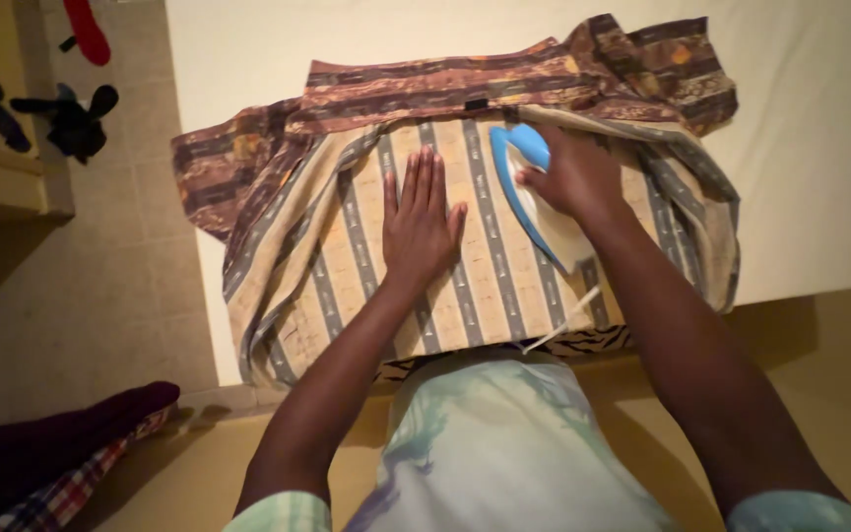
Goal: Ironing and folding a long-sleeved patterned shirt on a white table.
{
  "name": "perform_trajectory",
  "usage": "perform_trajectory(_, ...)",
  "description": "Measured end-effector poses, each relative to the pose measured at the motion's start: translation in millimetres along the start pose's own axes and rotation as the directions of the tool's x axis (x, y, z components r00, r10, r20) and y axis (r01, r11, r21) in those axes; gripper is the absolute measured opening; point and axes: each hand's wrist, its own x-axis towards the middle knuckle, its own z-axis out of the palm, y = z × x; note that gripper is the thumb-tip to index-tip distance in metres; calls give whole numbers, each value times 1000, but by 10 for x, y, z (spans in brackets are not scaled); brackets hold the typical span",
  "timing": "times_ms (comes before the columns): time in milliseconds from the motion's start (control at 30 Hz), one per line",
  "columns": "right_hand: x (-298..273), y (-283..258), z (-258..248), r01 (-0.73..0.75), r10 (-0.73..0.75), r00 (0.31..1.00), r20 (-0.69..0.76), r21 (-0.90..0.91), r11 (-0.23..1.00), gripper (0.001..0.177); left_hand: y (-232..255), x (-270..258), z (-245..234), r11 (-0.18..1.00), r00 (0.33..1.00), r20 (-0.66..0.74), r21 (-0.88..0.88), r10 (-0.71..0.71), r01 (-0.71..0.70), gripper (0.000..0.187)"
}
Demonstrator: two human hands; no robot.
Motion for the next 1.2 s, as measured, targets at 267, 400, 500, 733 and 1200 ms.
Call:
perform_trajectory(267, 63, 603, -168, -72, 71, 997, 33, 29, 997, 71, 64, 445, 143, 999, 999, -29, 32, 29, -28, 75)
perform_trajectory(400, -5, 751, -324, -132, 130, 991, 20, 101, 986, 74, 103, 765, 233, 992, 994, 45, 77, 96, -100, 70)
perform_trajectory(500, 221, 812, -440, -245, 241, 968, 72, 54, 968, 74, 192, 1062, 333, 992, 975, 197, 55, 103, -116, 62)
perform_trajectory(733, 350, 873, -511, -157, 152, 987, 55, 109, 982, 69, 140, 1795, 487, 886, 999, -27, -461, 44, -52, 34)
perform_trajectory(1200, 625, 602, -291, 199, -196, 979, -49, 77, 977, 72, -6, 1702, 799, 865, 974, -229, -488, 0, -114, 33)
